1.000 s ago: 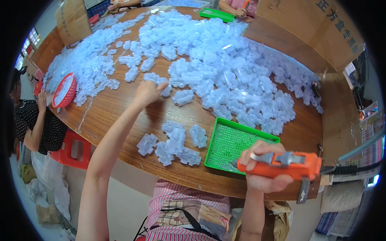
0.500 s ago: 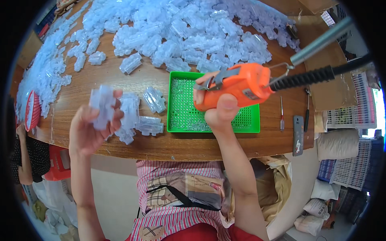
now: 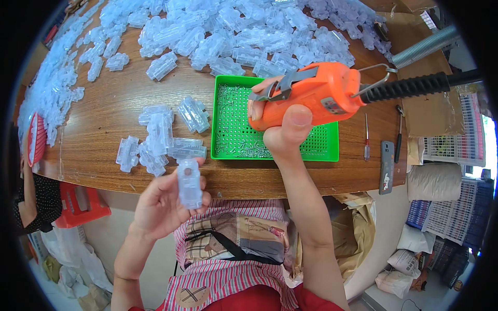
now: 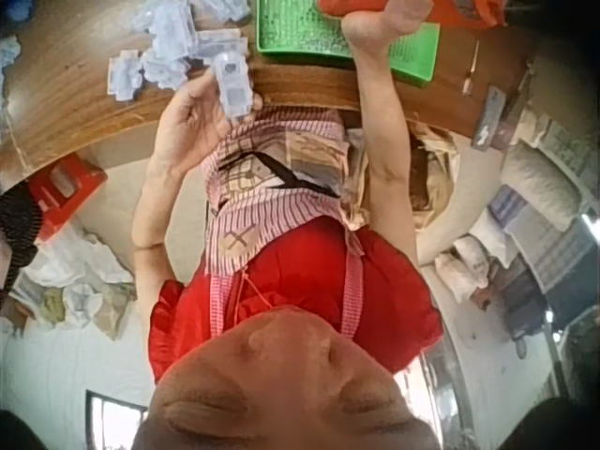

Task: The person assembles plastic components by picking up a clear housing and using a power screwdriver to drive small metal pins from a green tray into it. They repeat this process for several housings, occasionally moving finished pieces aside to reach more parts from the pile.

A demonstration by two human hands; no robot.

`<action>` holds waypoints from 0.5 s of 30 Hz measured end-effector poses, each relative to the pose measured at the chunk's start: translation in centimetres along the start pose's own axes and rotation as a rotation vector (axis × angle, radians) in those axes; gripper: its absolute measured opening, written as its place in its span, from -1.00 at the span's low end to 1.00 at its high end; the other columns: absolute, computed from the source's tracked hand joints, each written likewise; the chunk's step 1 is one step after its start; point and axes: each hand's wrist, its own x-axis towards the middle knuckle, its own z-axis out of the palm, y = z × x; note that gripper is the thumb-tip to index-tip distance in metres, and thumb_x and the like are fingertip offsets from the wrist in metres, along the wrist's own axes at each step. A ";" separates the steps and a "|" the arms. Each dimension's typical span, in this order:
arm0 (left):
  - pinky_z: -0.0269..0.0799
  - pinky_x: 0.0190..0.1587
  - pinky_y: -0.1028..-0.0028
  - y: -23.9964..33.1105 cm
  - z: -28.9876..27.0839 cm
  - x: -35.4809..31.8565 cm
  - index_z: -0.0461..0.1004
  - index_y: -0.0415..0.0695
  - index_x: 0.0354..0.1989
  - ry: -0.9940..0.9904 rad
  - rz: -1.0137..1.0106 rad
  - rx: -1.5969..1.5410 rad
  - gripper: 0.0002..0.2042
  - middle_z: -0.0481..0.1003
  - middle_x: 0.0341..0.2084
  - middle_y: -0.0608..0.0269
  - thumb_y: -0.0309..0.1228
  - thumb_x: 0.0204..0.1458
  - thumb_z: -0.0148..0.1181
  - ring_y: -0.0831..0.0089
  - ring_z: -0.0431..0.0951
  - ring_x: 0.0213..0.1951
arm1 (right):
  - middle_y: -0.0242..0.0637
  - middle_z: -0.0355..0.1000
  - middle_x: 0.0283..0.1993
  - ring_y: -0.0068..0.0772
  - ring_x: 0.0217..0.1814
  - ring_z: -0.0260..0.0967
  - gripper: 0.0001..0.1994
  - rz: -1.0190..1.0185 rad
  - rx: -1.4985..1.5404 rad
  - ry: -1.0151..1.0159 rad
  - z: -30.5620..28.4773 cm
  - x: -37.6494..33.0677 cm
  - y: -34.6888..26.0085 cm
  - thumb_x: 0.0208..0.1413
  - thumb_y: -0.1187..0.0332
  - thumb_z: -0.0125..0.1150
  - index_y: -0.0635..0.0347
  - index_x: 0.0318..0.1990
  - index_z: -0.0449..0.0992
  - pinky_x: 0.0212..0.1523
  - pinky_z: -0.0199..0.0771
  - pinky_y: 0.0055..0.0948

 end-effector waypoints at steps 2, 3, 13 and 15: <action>0.48 0.02 0.27 -0.6 0.4 0.5 0.03 -0.09 0.19 0.032 0.003 0.019 -0.59 0.37 -0.04 0.09 -0.26 0.25 -0.09 0.19 0.48 0.01 | -0.32 0.22 -0.67 -0.51 -0.66 0.12 -0.10 0.006 0.004 0.003 -0.2 0.0 0.2 -0.15 -0.57 -0.19 0.32 -0.35 0.37 -0.57 0.19 -0.50; 0.48 0.02 0.27 -0.9 0.6 0.6 0.03 -0.09 0.19 0.031 0.006 0.020 -0.59 0.37 -0.04 0.09 -0.26 0.25 -0.09 0.19 0.48 0.01 | -0.32 0.21 -0.67 -0.52 -0.66 0.12 -0.10 0.005 0.000 0.003 -0.2 0.1 0.1 -0.16 -0.57 -0.19 0.31 -0.35 0.37 -0.57 0.18 -0.50; 0.53 -0.16 0.57 -4.9 0.7 4.5 0.15 -0.24 -0.14 0.315 0.329 0.281 -0.67 0.47 -0.20 0.08 -0.56 0.05 0.22 0.50 0.56 -0.25 | -0.29 0.27 -0.59 -0.49 -0.61 0.16 -0.10 -0.024 0.173 -0.107 -0.9 -0.1 -0.6 -0.18 -0.57 -0.14 0.28 -0.26 0.40 -0.53 0.21 -0.47; 0.53 -0.17 0.56 -5.5 1.0 5.4 0.15 -0.25 -0.14 0.310 0.362 0.266 -0.66 0.47 -0.21 0.06 -0.55 0.05 0.22 0.48 0.56 -0.25 | -0.26 0.29 -0.57 -0.44 -0.52 0.22 -0.09 -0.090 0.287 -0.287 -1.9 0.0 -3.5 -0.19 -0.56 -0.10 0.28 -0.18 0.41 -0.50 0.22 -0.47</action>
